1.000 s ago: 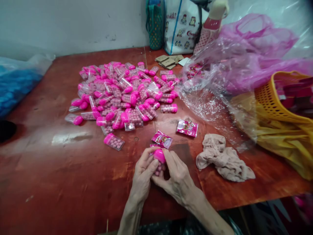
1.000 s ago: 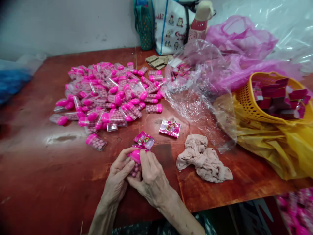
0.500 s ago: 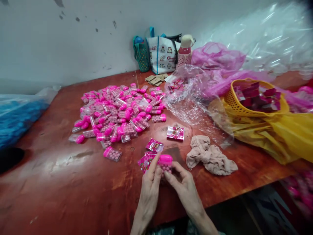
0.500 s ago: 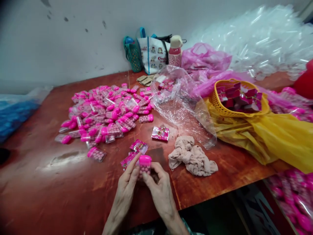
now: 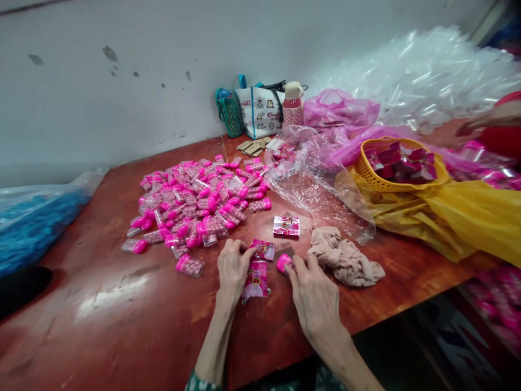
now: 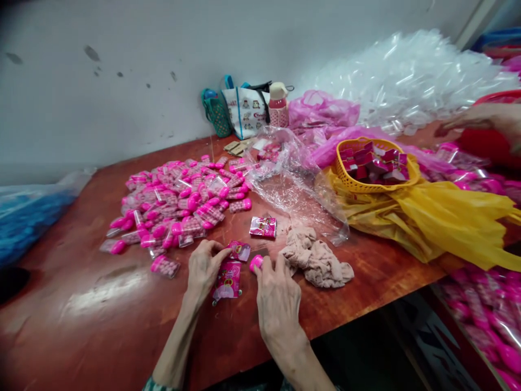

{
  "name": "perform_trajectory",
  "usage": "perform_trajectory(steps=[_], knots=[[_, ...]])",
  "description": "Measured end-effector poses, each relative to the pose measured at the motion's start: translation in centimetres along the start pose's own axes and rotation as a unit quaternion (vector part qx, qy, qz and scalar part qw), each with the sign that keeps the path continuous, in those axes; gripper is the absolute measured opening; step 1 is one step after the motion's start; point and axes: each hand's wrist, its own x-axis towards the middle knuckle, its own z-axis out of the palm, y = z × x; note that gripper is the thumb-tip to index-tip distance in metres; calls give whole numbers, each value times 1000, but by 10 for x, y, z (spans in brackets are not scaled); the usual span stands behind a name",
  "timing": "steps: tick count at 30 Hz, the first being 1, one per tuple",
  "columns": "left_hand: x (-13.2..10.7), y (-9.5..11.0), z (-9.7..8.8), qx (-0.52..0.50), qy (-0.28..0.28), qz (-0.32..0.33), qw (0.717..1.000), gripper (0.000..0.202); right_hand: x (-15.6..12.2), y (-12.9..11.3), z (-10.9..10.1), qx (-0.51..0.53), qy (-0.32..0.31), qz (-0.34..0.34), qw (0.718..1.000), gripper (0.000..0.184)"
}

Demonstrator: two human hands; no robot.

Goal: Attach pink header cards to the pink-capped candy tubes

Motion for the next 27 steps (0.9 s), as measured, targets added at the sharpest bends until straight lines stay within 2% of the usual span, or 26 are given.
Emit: perform_trajectory(steps=[6,11,14,18,22,27], knots=[[-2,-5,4,-44,-7,-14,999,18,17,-8,11,-7,-2,-24,1000,22],[-1,-5,7,-117,-14,-28,993,16,30,-19,35,12,20,-23,999,17],[-1,-6,11,-190,-29,-53,980,13,32,-24,42,50,30,-16,998,13],[-2,-4,8,-311,-47,-102,944,16,33,-24,36,139,38,-11,990,9],[-6,4,-6,-421,-93,-129,893,19,33,-23,21,245,31,-10,969,12],[-14,18,-18,-498,-118,-155,845,13,24,-25,9,350,11,8,937,12]])
